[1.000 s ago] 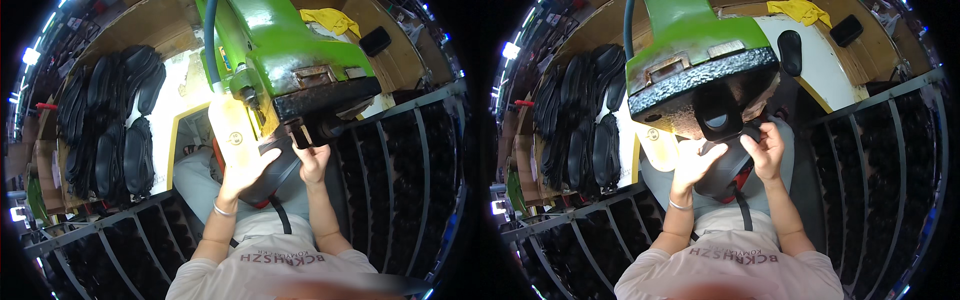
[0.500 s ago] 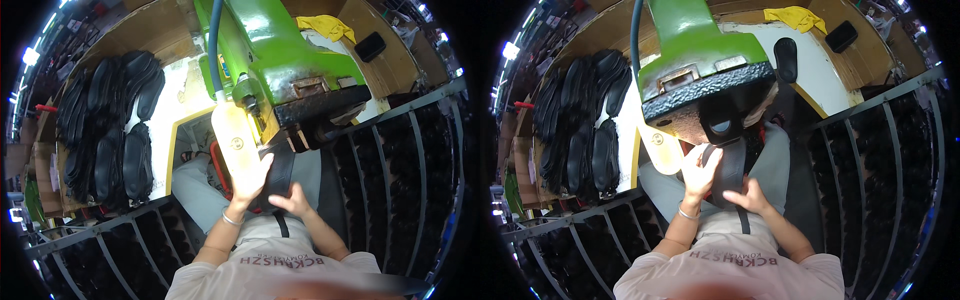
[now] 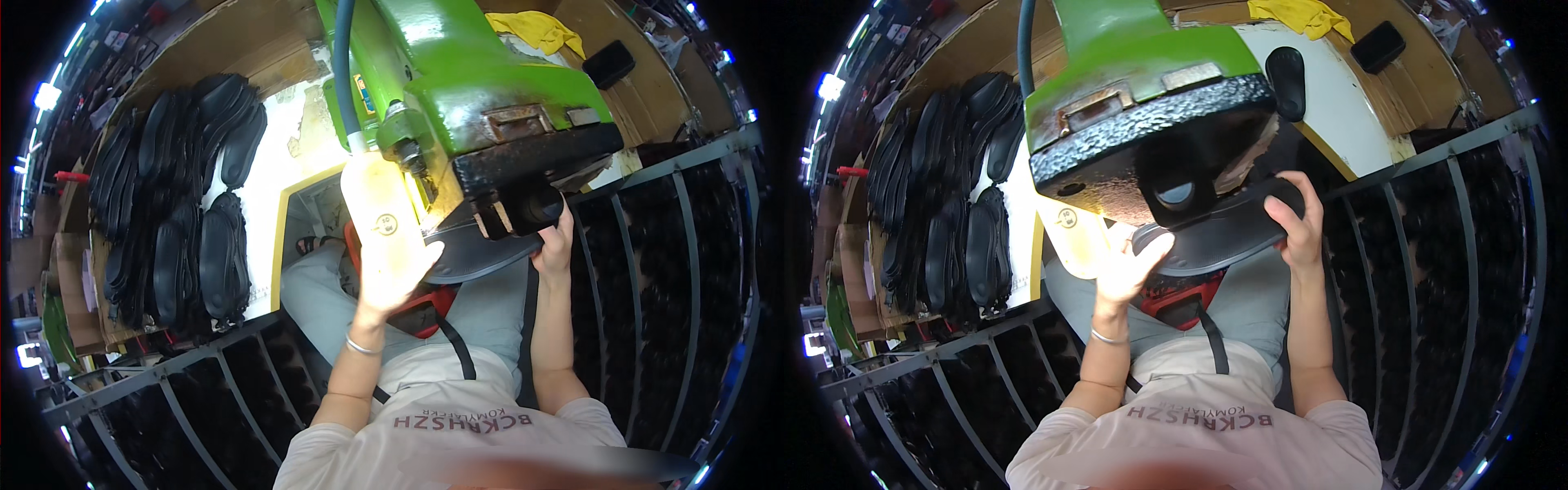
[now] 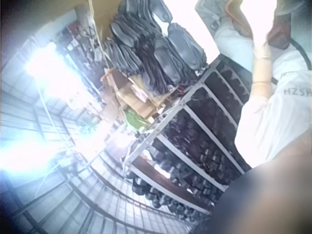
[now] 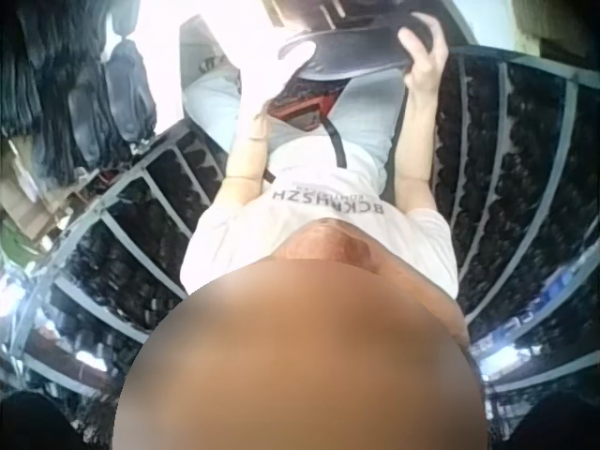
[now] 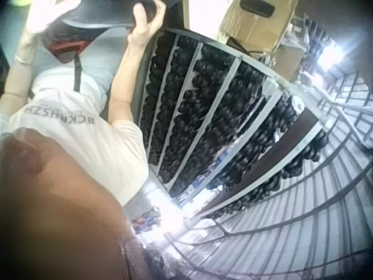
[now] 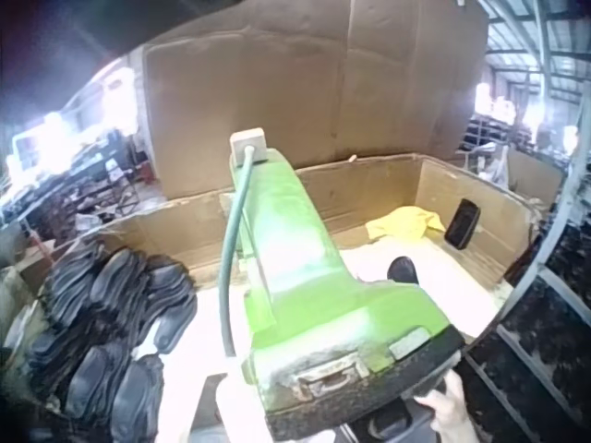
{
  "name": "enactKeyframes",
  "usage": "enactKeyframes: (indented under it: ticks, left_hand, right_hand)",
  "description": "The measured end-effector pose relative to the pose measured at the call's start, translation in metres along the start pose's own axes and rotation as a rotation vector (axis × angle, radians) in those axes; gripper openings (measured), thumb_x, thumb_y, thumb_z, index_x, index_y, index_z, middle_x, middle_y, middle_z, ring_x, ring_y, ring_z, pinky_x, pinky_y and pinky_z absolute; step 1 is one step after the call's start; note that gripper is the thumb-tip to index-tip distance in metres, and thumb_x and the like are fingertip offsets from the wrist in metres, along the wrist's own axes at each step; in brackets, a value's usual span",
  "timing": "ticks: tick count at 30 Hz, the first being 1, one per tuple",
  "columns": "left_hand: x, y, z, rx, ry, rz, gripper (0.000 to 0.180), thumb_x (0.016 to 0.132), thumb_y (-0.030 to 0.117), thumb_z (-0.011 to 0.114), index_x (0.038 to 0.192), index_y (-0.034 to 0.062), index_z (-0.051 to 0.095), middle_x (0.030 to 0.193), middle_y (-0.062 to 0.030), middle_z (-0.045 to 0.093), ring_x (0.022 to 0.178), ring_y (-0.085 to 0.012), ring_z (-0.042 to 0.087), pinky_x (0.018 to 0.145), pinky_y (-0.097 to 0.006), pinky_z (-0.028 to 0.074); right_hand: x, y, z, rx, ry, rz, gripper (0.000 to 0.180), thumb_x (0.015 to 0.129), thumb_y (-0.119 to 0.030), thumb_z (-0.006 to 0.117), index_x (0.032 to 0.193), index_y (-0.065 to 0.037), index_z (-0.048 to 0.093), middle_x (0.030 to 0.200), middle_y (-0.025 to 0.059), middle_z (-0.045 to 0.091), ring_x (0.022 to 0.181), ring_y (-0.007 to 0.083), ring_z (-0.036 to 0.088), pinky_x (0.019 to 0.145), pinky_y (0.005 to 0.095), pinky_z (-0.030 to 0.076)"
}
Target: The recorder is using a buffing or grinding machine to smooth the edges of black shoe soles and then placing them onto storage racks.
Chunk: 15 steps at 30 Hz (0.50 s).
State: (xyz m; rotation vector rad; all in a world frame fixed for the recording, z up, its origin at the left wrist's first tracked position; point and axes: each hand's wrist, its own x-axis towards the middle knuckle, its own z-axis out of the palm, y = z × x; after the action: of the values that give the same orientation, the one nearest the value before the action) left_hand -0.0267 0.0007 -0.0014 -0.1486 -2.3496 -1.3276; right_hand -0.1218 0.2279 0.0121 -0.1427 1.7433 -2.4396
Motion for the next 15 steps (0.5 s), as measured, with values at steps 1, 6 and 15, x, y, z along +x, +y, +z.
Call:
enactKeyframes:
  ticks: [1,6,15]
  left_hand:
    - [0.000,-0.001,-0.010,-0.079,-0.046,-0.095,0.026,0.073,0.006,0.075,0.094,-0.0027,0.064,0.091,-0.0104,0.065,0.080,-0.0179,0.061,0.074,-0.029,0.048]
    - [-0.010,-0.006,-0.050,-0.539,0.206,-0.370,0.025,0.071,-0.005,0.071,0.095,-0.0059,0.063,0.089,-0.0112,0.067,0.079,-0.0148,0.063,0.074,-0.026,0.050]
    - [-0.078,-0.022,-0.056,-0.562,0.169,-0.592,0.030,0.067,0.000,0.080,0.070,0.0061,0.051,0.071,0.0039,0.051,0.061,-0.0023,0.040,0.055,-0.018,0.033]
  right_hand:
    - [0.005,0.002,0.006,0.011,-0.057,0.008,0.029,0.076,-0.008,0.064,0.102,0.000,0.054,0.091,0.0054,0.059,0.078,0.0095,0.056,0.069,0.0210,0.045]
    - [0.000,0.022,0.037,-0.078,-0.206,0.003,0.035,0.073,-0.007,0.066,0.106,0.001,0.055,0.101,0.0054,0.059,0.093,0.0127,0.054,0.084,0.0255,0.042]
    - [-0.012,0.031,0.074,-0.039,-0.329,0.028,0.035,0.067,0.000,0.076,0.098,0.001,0.062,0.095,0.0057,0.066,0.087,0.0128,0.061,0.080,0.0270,0.047]
